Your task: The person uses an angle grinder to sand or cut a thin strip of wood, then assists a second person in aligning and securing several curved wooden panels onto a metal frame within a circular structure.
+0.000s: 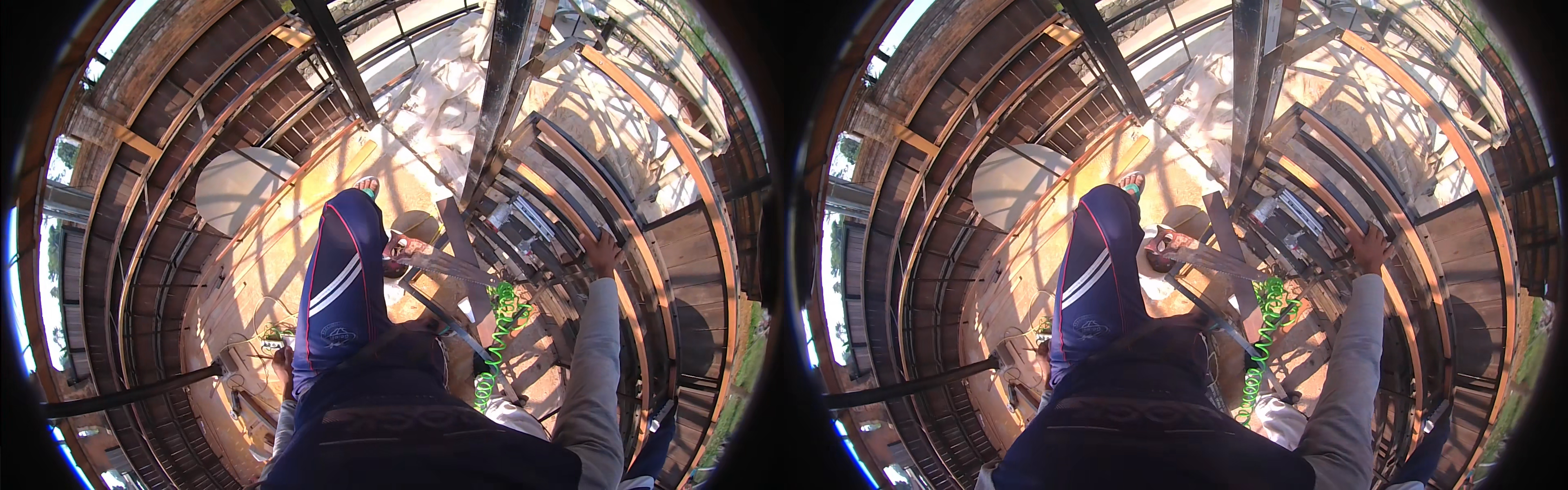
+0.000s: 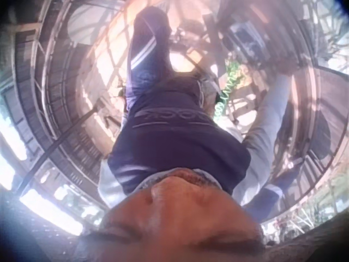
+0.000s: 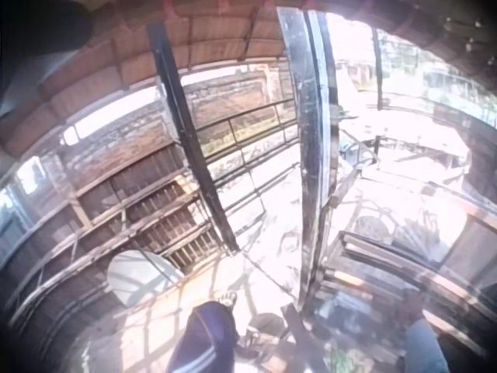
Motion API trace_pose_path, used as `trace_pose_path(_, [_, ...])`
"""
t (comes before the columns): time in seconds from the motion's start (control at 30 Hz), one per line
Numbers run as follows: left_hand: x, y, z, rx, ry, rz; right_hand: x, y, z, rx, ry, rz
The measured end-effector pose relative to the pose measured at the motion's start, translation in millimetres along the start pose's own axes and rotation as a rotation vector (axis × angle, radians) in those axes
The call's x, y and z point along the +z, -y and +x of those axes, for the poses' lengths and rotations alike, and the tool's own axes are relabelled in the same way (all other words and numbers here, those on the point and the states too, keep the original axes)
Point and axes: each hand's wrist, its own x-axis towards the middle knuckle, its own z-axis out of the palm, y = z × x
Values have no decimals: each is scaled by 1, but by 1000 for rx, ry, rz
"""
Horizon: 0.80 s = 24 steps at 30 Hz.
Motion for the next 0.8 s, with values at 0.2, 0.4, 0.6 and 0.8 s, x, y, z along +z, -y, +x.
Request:
trace_pose_path(0.2, [-5,43,22,-272,350,242,2,14,-3,115,37,-26])
trace_pose_path(0.4, [20,60,122,-271,626,448,15,22,-7,164,-130,71])
trace_pose_path(0.6, [56,72,286,461,880,904,98,193,-139,77,-739,523])
trace_pose_path(0.8, [128,4,489,-269,741,251,234,396,-254,245,-343,700])
